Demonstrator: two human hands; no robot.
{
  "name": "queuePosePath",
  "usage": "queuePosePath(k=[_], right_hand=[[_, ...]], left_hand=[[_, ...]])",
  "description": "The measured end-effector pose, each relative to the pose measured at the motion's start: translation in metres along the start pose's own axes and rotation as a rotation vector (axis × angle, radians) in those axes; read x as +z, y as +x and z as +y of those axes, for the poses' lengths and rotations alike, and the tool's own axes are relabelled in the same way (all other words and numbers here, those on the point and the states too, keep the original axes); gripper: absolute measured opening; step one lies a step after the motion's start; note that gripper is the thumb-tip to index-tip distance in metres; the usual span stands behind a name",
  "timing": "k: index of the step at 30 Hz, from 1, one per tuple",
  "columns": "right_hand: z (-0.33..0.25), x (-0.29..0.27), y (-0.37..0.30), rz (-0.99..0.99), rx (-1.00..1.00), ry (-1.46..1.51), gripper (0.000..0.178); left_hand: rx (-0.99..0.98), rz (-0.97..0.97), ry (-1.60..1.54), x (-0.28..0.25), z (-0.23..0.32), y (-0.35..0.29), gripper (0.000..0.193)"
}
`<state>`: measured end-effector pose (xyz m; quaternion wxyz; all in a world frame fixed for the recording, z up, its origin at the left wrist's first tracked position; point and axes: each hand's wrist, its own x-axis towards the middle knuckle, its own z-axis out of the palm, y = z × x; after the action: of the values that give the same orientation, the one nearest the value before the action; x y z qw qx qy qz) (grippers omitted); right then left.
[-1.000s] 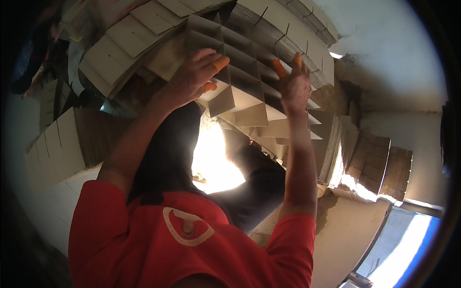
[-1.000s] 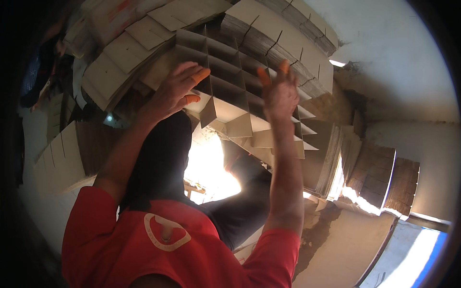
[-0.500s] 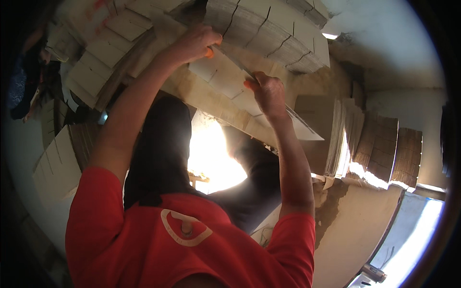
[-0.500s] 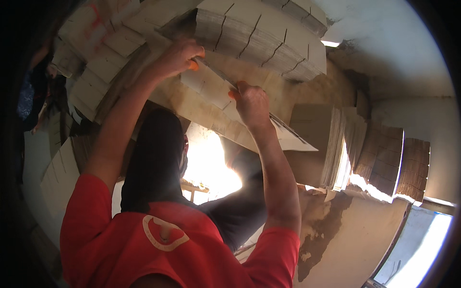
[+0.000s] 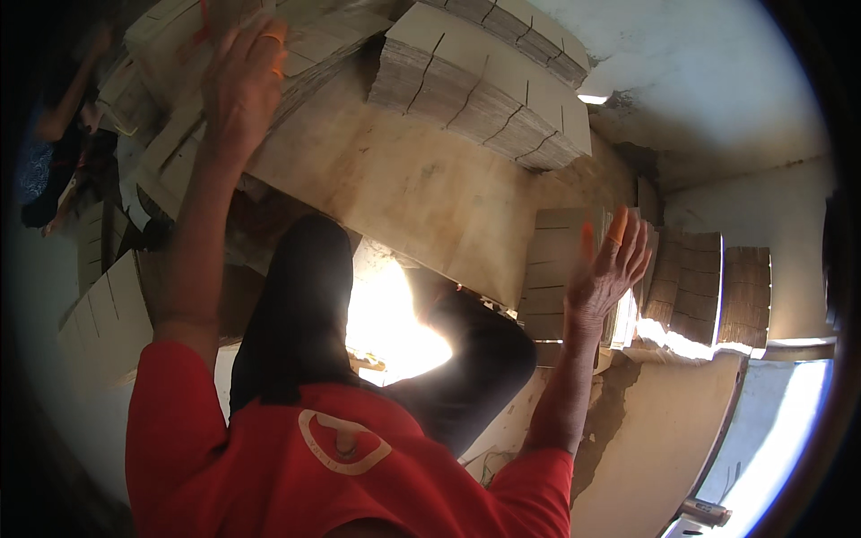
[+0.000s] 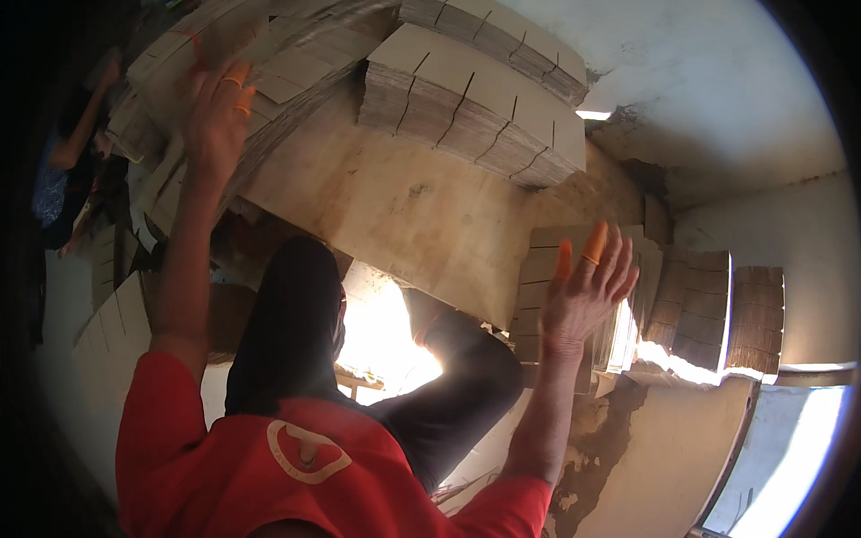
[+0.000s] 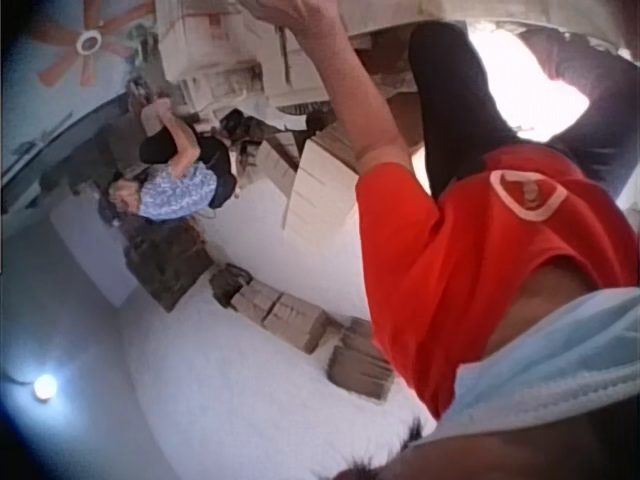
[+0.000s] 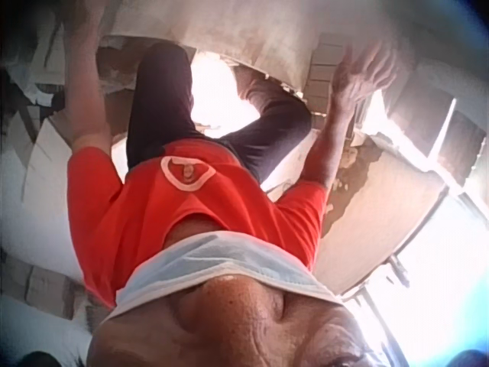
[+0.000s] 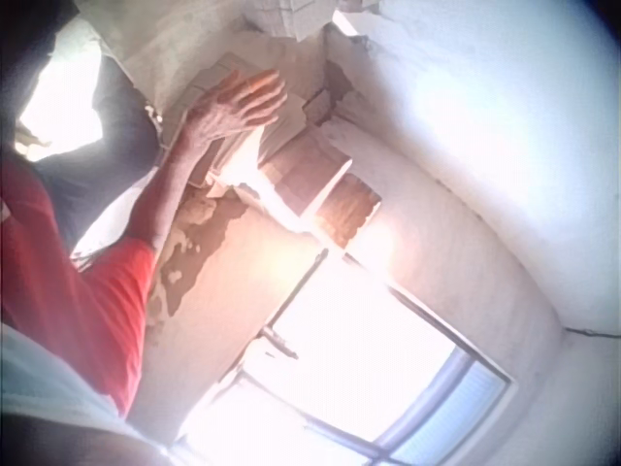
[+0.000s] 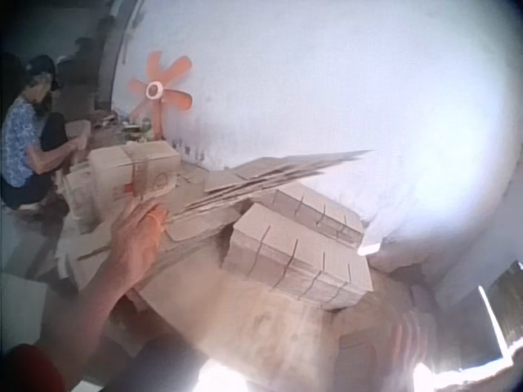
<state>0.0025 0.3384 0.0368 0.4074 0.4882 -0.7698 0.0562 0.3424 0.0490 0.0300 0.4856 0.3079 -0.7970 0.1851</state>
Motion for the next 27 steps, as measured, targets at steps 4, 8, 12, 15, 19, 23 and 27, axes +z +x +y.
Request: queuePosePath(k=[4, 8, 12, 15, 19, 23, 27], right_hand=[[0.055, 0.044, -0.075, -0.479, 0.283, -0.147, 0.079], [0.086, 0.062, -0.127, -0.621, 0.289, -0.082, 0.080], [0.101, 0.065, -0.142, -0.525, 0.197, -0.071, 0.078], [0.107, 0.052, -0.130, -0.463, 0.333, 0.009, 0.071], [0.099, 0.040, -0.098, -0.415, 0.469, 0.060, 0.052], [0.107, 0.027, -0.068, -0.127, 0.625, 0.310, 0.030], [0.080, 0.013, -0.012, 0.160, 0.761, 0.493, 0.026]], left_hand=[[-0.033, -0.137, 0.416, 0.035, -0.043, -0.021, 0.027], [-0.370, -0.426, 0.367, 0.069, -0.062, -0.054, 0.020], [-0.233, -0.668, 0.369, 0.100, -0.070, -0.092, 0.019], [-0.222, -0.600, 0.133, 0.079, -0.041, -0.095, 0.020], [-0.301, -0.863, 0.272, 0.087, -0.070, -0.088, 0.022], [-0.412, -0.809, 0.140, 0.087, -0.043, -0.066, 0.026], [-0.113, -0.562, -0.163, 0.110, 0.000, -0.048, 0.037]])
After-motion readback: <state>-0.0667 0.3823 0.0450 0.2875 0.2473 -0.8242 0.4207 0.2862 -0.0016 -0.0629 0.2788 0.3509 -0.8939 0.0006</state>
